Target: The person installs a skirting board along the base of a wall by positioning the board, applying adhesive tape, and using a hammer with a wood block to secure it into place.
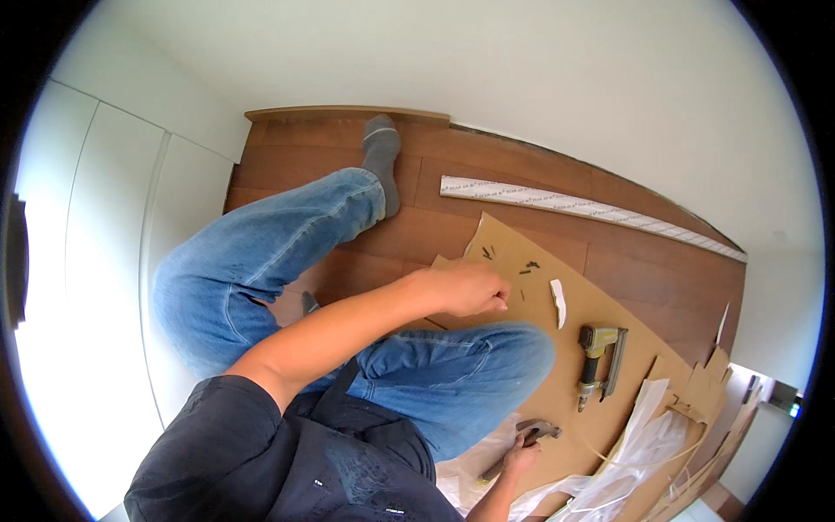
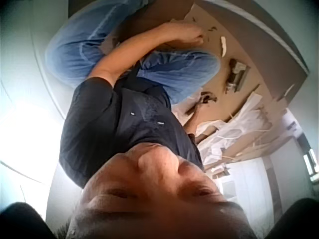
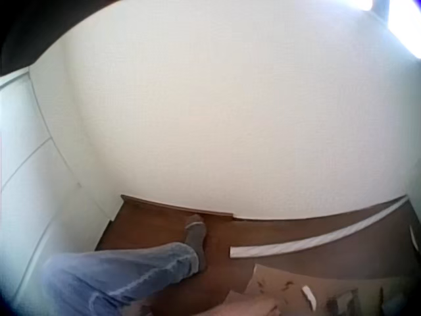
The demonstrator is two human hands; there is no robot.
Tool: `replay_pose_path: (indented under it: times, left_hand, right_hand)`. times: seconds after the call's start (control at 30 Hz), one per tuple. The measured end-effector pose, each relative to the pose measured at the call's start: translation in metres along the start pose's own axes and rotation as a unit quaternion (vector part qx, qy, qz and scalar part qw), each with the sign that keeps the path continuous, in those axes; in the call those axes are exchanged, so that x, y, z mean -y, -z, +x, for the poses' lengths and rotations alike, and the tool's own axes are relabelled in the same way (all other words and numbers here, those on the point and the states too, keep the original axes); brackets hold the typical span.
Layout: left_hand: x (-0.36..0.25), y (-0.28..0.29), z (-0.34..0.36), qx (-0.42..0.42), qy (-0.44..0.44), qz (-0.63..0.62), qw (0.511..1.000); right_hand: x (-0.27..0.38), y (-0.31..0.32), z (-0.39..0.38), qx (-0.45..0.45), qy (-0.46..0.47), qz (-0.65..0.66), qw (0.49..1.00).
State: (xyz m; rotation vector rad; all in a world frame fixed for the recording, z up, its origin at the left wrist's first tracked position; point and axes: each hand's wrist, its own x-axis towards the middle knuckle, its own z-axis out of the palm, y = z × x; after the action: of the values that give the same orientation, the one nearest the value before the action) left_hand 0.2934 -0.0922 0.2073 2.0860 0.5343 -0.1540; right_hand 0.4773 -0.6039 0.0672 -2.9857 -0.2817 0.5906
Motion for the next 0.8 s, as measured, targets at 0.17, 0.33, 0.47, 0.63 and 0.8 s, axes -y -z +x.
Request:
replay_pose_path:
  times: [0.17, 0.33, 0.47, 0.63, 0.8]
  left_hand:
    - [0.023, 0.006, 0.024, -0.025, -0.006, 0.02, 0.999]
    - [0.068, 0.036, 0.056, 0.022, 0.017, 0.019, 0.999]
    - [0.158, 0.082, 0.047, -0.008, 0.104, 0.066, 0.992]
    - [0.212, 0.159, 0.05, -0.129, 0.137, 0.019, 0.982]
    - [0.248, 0.183, 0.027, -0.201, 0.251, -0.193, 0.927]
  right_hand:
    - [-0.044, -0.016, 0.033, -0.015, 0.058, 0.01, 0.998]
    - [-0.11, -0.021, 0.083, 0.039, 0.035, 0.028, 0.998]
    - [-0.047, -0.018, 0.054, 0.056, -0.002, 0.009, 0.998]
    - [-0.052, 0.014, 0.052, -0.031, -0.081, 0.043, 0.995]
    - [0.135, 0.117, 0.025, 0.051, 0.036, 0.335, 0.94]
